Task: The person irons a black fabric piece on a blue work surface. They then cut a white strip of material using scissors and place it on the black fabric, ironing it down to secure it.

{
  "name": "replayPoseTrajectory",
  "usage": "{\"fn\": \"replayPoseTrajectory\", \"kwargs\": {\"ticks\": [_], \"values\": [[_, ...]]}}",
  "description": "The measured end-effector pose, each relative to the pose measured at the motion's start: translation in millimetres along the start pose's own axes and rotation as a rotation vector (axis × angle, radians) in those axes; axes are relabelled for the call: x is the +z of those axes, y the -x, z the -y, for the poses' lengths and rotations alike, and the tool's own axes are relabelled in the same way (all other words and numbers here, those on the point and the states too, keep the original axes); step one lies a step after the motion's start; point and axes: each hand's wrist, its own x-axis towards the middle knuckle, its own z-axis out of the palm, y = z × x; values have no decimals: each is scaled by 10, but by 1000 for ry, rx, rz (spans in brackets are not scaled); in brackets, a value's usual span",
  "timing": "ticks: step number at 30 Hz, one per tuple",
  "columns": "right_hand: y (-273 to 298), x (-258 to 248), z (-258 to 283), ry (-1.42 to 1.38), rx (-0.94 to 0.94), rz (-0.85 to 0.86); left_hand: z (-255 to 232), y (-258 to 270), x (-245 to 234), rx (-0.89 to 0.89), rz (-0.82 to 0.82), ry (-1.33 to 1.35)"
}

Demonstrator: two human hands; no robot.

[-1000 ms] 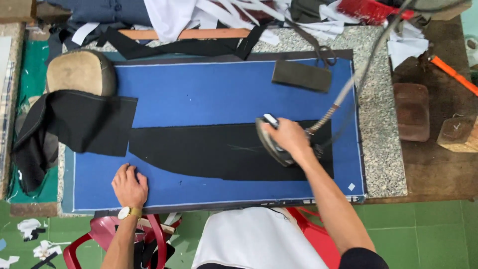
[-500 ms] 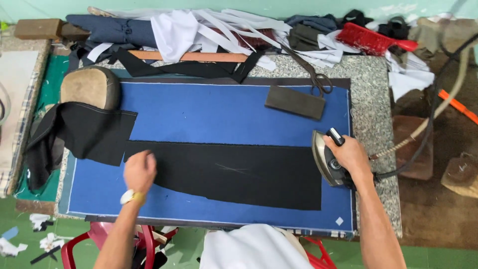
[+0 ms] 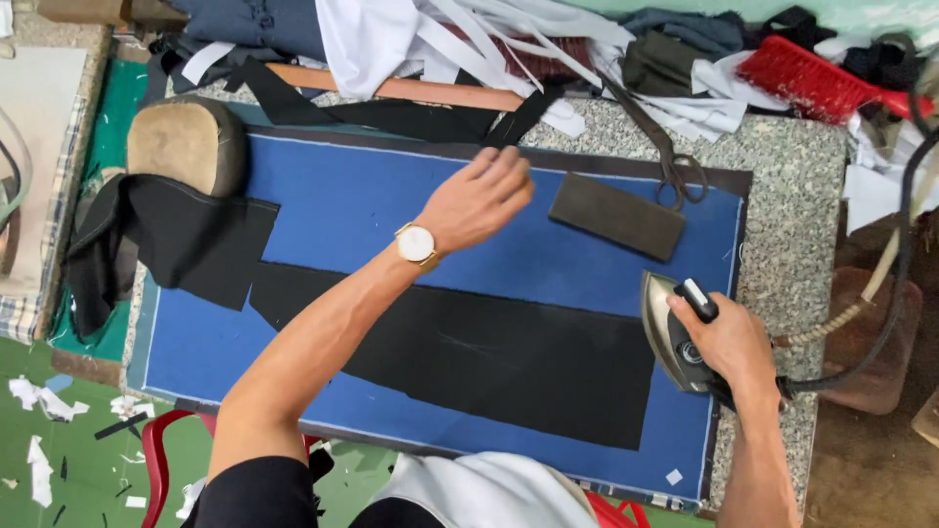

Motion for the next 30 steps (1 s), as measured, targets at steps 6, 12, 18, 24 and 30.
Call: {"fn": "replayPoseTrajectory", "kwargs": {"ticks": [6,12,18,24,30], "values": [[-61,-82,92,37,43,59,125,-248,353,108,6,-61],[-121,-79,84,46,81,78,294,-204,842,73,10,2],[-109,-167,157,53,112,125,723,117,1788,-651,17,333],[-144,-142,71,21,81,155,1351,192,2314,-1305,-18,810],[-122,-244,164,40,92,165,1586,37,2255,-1528,67,1177]]}}
